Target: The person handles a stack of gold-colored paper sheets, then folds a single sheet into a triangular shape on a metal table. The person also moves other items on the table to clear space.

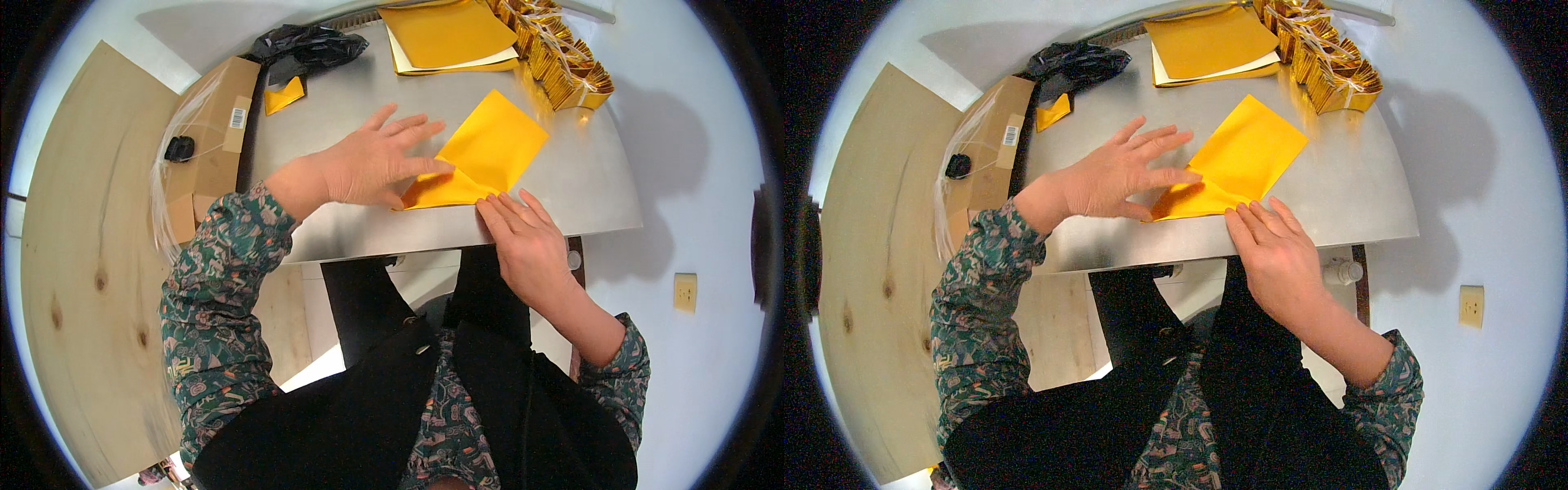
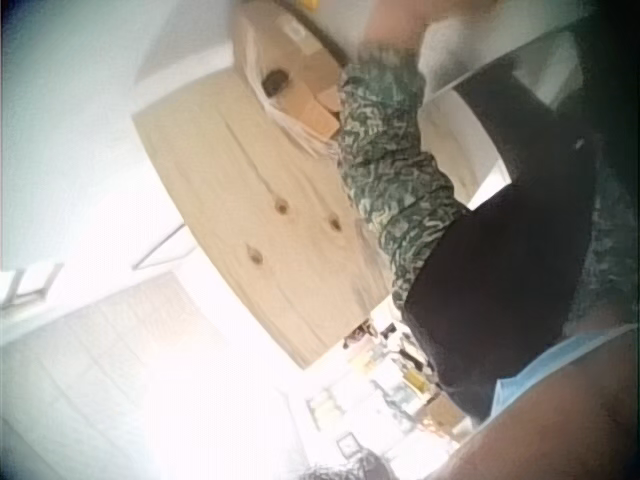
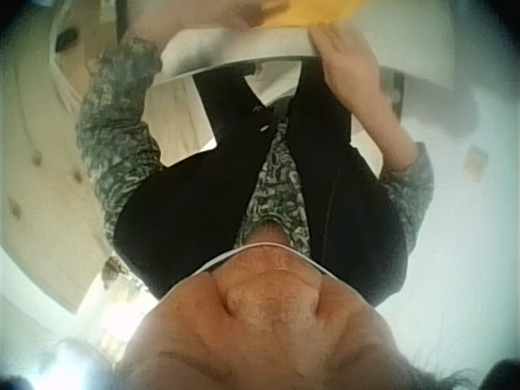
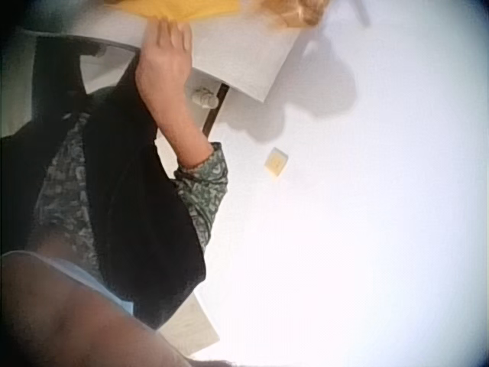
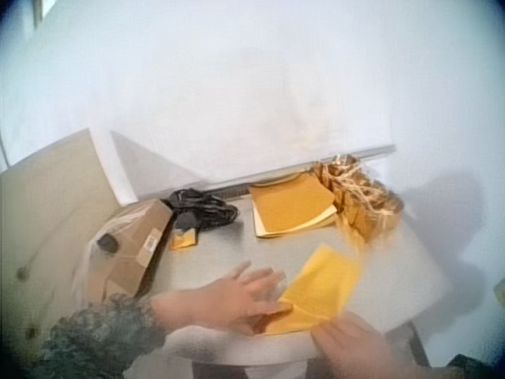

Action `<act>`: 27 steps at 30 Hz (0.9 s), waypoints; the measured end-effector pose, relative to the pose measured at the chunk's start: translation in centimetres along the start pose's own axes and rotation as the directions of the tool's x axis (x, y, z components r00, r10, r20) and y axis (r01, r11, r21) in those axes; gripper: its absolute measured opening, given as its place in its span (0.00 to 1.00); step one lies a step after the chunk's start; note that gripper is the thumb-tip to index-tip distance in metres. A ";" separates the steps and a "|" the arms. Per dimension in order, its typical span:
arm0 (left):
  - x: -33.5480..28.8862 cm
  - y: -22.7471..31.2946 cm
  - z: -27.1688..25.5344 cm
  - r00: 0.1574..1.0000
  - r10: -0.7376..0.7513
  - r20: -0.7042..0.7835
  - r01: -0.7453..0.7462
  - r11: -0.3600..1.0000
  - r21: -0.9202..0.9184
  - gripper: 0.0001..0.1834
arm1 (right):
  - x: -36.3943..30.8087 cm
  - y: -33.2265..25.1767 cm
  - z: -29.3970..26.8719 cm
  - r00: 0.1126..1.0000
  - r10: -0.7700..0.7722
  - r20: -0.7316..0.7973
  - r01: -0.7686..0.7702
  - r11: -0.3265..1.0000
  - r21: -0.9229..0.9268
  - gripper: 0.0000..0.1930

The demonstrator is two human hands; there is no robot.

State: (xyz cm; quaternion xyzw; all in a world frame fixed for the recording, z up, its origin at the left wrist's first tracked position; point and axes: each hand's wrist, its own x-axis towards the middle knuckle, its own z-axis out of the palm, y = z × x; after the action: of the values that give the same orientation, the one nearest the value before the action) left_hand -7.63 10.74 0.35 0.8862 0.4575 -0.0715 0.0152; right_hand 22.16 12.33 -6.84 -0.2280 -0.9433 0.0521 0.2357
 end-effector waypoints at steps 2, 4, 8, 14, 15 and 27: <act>0.0 1.2 0.2 0.996 0.091 -0.008 -0.090 0.993 0.081 0.44 | 0.1 -0.1 -0.1 1.000 0.000 0.013 0.000 1.000 -0.003 0.23; -0.1 2.7 0.5 0.994 0.108 0.003 -0.108 0.992 0.071 0.43 | 0.2 -0.2 -0.1 1.000 -0.001 0.028 0.001 1.000 0.000 0.23; 0.2 4.6 1.7 0.989 0.121 -0.083 -0.123 0.992 -0.014 0.36 | 0.4 -0.4 -0.3 0.999 0.002 0.033 -0.001 1.000 -0.019 0.23; 0.2 5.4 3.5 0.990 0.052 -0.132 -0.061 0.996 -0.063 0.33 | 0.8 -0.6 -0.4 1.000 0.008 0.030 -0.007 0.999 -0.041 0.21; 0.1 5.5 3.6 0.991 0.030 -0.131 -0.041 0.996 -0.084 0.32 | 0.8 -0.6 -0.4 1.000 0.007 0.027 -0.005 0.999 -0.049 0.21; -3.2 6.3 4.2 0.944 -0.162 -0.286 0.134 0.984 -0.116 0.22 | 0.7 -0.8 0.0 0.997 0.034 0.075 -0.028 0.996 -0.080 0.21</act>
State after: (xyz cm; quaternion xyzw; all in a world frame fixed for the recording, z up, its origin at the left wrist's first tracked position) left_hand -4.82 4.05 -3.63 0.8484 0.5228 0.0820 -0.0164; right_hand 21.26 11.93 -6.36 -0.2496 -0.9492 0.0270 0.1895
